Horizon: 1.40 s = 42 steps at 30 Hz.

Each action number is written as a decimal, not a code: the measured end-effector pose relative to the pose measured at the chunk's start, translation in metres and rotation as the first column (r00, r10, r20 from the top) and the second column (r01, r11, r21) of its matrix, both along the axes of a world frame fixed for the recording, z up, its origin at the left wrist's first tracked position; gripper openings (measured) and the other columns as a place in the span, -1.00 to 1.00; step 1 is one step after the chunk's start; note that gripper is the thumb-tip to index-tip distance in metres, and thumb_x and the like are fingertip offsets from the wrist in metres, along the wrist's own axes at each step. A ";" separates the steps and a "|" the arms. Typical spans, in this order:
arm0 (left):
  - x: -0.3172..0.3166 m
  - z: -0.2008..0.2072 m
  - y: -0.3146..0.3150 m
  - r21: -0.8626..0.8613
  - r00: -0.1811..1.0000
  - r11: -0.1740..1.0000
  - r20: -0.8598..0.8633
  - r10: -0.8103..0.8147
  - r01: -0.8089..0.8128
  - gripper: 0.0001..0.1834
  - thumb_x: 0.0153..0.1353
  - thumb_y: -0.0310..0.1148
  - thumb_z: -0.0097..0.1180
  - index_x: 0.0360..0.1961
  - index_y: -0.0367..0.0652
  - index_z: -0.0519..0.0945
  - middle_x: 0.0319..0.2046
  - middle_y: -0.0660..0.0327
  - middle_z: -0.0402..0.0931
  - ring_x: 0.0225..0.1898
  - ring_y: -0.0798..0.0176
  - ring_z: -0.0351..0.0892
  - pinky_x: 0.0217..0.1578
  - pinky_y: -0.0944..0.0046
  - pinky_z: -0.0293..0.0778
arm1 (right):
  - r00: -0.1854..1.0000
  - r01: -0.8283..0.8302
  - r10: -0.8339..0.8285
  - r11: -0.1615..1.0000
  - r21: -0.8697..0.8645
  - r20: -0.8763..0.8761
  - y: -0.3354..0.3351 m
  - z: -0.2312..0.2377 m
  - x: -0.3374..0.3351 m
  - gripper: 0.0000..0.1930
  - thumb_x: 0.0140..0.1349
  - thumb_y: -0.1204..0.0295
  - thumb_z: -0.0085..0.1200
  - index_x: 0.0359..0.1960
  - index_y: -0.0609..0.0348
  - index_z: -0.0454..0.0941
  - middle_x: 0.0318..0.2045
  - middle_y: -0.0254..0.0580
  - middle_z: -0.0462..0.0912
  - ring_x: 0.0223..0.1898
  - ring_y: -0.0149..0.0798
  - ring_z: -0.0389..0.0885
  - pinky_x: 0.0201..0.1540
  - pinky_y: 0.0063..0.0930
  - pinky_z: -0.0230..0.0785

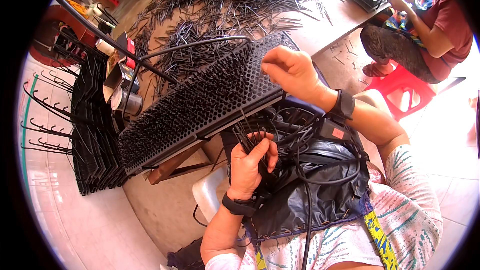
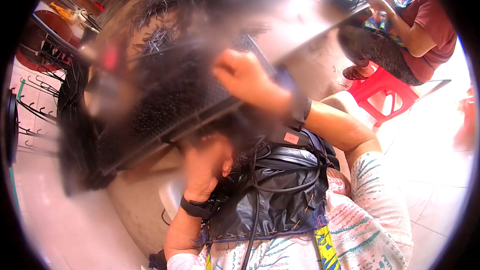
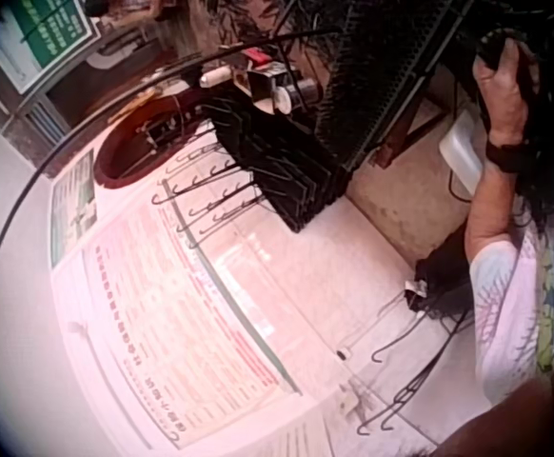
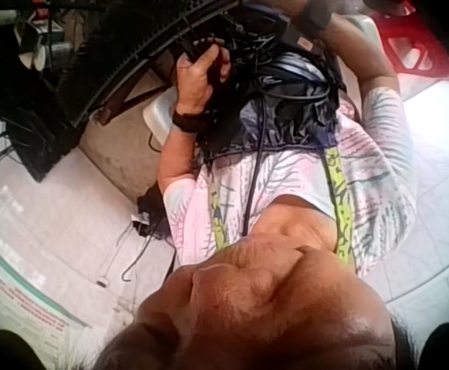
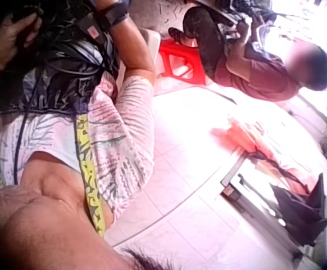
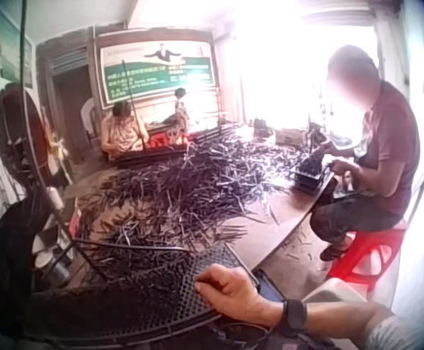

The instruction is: The person inserts black plastic bristles into a perforated base plate one by one to assemble a large brush.

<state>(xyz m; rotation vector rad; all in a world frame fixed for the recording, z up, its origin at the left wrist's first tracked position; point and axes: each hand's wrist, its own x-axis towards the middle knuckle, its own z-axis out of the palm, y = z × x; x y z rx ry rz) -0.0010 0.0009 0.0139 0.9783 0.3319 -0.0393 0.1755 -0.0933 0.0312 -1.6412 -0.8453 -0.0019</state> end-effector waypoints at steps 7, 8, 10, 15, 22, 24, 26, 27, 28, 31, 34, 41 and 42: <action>-0.001 -0.002 0.001 -0.025 1.000 1.000 0.001 -0.004 0.004 -0.84 0.14 -0.41 -0.04 -0.31 -0.29 0.41 -0.57 0.18 0.43 -0.66 0.37 0.36 -0.72 0.48 0.23 | 0.849 -0.045 0.094 0.993 -0.107 0.520 0.009 -0.012 -0.001 -0.89 -0.06 0.63 0.02 -0.45 0.27 0.41 -0.57 -0.06 0.45 -0.53 -0.03 0.46 -0.51 -0.38 0.32; -0.001 -0.002 0.000 -0.026 1.000 1.000 0.001 -0.004 0.004 -0.84 0.14 -0.41 -0.04 -0.31 -0.29 0.41 -0.57 0.18 0.43 -0.66 0.37 0.36 -0.72 0.48 0.23 | 0.814 -0.059 0.099 0.994 -0.089 0.572 0.010 -0.013 -0.003 -0.87 -0.08 0.65 0.02 -0.45 0.29 0.38 -0.56 -0.07 0.45 -0.52 -0.03 0.46 -0.52 -0.34 0.31; 0.000 0.000 0.000 -0.038 1.000 0.999 -0.001 -0.002 0.002 -0.84 0.14 -0.41 -0.04 -0.31 -0.29 0.41 -0.57 0.18 0.42 -0.66 0.37 0.36 -0.72 0.48 0.23 | 0.791 -0.120 0.174 0.984 -0.130 0.587 0.012 -0.012 0.001 -0.87 -0.09 0.65 0.02 -0.45 0.30 0.38 -0.55 -0.07 0.45 -0.52 -0.03 0.46 -0.52 -0.34 0.31; 0.000 0.002 0.000 -0.021 1.000 1.000 -0.019 0.001 -0.001 -0.84 0.14 -0.41 -0.04 -0.30 -0.29 0.41 -0.57 0.18 0.42 -0.66 0.37 0.37 -0.72 0.49 0.23 | 0.769 -0.213 0.253 0.967 -0.139 0.587 0.020 -0.015 0.004 -0.85 -0.09 0.66 0.03 -0.44 0.30 0.37 -0.56 -0.08 0.43 -0.54 -0.03 0.44 -0.54 -0.32 0.31; -0.001 0.003 -0.001 -0.017 1.000 1.000 -0.028 0.013 -0.013 -0.85 0.14 -0.42 -0.04 -0.32 -0.28 0.41 -0.58 0.18 0.42 -0.66 0.37 0.36 -0.73 0.49 0.23 | 0.754 -0.254 0.363 0.930 -0.267 0.547 0.017 -0.018 0.002 -0.83 -0.10 0.60 0.02 -0.40 0.30 0.38 -0.58 -0.09 0.43 -0.54 -0.05 0.46 -0.54 -0.32 0.31; 0.000 0.003 -0.001 -0.019 1.000 1.000 -0.021 0.013 -0.013 -0.85 0.13 -0.42 -0.03 -0.31 -0.28 0.42 -0.58 0.18 0.42 -0.66 0.37 0.36 -0.73 0.49 0.23 | 0.750 -0.203 0.366 0.920 -0.334 0.550 0.014 -0.020 0.000 -0.82 -0.09 0.58 0.02 -0.38 0.31 0.39 -0.58 -0.09 0.43 -0.54 -0.06 0.47 -0.54 -0.33 0.32; -0.001 0.002 -0.001 -0.020 1.000 1.000 -0.013 0.014 -0.014 -0.85 0.13 -0.42 -0.03 -0.31 -0.28 0.42 -0.57 0.18 0.42 -0.66 0.37 0.36 -0.73 0.49 0.23 | 0.750 -0.122 0.350 0.907 -0.404 0.561 0.011 -0.021 -0.002 -0.81 -0.07 0.56 0.03 -0.36 0.32 0.40 -0.58 -0.09 0.44 -0.54 -0.07 0.47 -0.54 -0.34 0.32; -0.001 0.002 -0.001 -0.016 1.000 1.000 -0.013 0.006 -0.006 -0.84 0.13 -0.42 -0.03 -0.31 -0.28 0.42 -0.57 0.18 0.43 -0.66 0.37 0.36 -0.73 0.49 0.23 | 0.765 -0.106 0.334 0.909 -0.403 0.551 0.009 -0.021 -0.005 -0.80 -0.07 0.55 0.03 -0.36 0.32 0.40 -0.59 -0.09 0.45 -0.54 -0.08 0.48 -0.55 -0.34 0.32; -0.001 0.001 -0.001 -0.013 1.000 1.000 -0.013 -0.002 0.002 -0.84 0.13 -0.42 -0.03 -0.30 -0.29 0.42 -0.57 0.18 0.43 -0.66 0.38 0.36 -0.72 0.49 0.23 | 0.795 -0.105 0.316 0.913 -0.395 0.519 0.008 -0.019 -0.009 -0.80 -0.06 0.54 0.03 -0.35 0.32 0.41 -0.59 -0.10 0.45 -0.54 -0.08 0.48 -0.55 -0.35 0.32; -0.001 -0.001 -0.001 -0.025 0.999 0.999 0.013 -0.033 0.034 -0.83 0.13 -0.42 -0.03 -0.29 -0.30 0.41 -0.56 0.18 0.43 -0.66 0.38 0.36 -0.72 0.49 0.23 | 0.907 -0.346 0.390 0.904 -0.251 0.155 0.003 -0.001 -0.022 -0.79 0.02 0.47 0.07 -0.32 0.33 0.43 -0.58 -0.09 0.51 -0.54 -0.26 0.52 -0.55 -0.49 0.32; -0.003 0.001 -0.001 0.031 0.994 0.995 0.041 -0.097 0.096 -0.82 0.13 -0.43 -0.03 -0.29 -0.33 0.41 -0.57 0.19 0.43 -0.66 0.39 0.36 -0.71 0.49 0.23 | 0.875 -0.483 0.482 0.862 -0.152 -0.044 0.001 0.009 -0.031 -0.81 0.03 0.48 0.07 -0.33 0.33 0.45 -0.60 -0.18 0.54 -0.55 -0.46 0.49 -0.52 -0.59 0.31; -0.004 0.000 -0.003 0.020 0.996 0.996 0.018 -0.082 0.082 -0.84 0.13 -0.46 -0.04 -0.30 -0.33 0.40 -0.56 0.18 0.43 -0.67 0.39 0.36 -0.72 0.48 0.22 | 0.901 -0.338 0.331 0.941 0.023 -0.281 -0.012 0.009 -0.029 -0.93 0.04 0.57 0.03 -0.42 0.28 0.47 -0.62 -0.35 0.52 -0.65 -0.60 0.40 -0.61 -0.73 0.27; -0.002 0.001 -0.002 0.010 0.998 0.998 -0.008 -0.068 0.068 -0.85 0.13 -0.46 -0.05 -0.31 -0.32 0.40 -0.57 0.18 0.42 -0.68 0.38 0.35 -0.73 0.48 0.22 | 0.925 -0.256 0.246 0.967 0.003 -0.289 -0.014 0.010 -0.022 -0.93 0.05 0.56 0.03 -0.41 0.27 0.47 -0.61 -0.36 0.52 -0.65 -0.60 0.40 -0.61 -0.74 0.27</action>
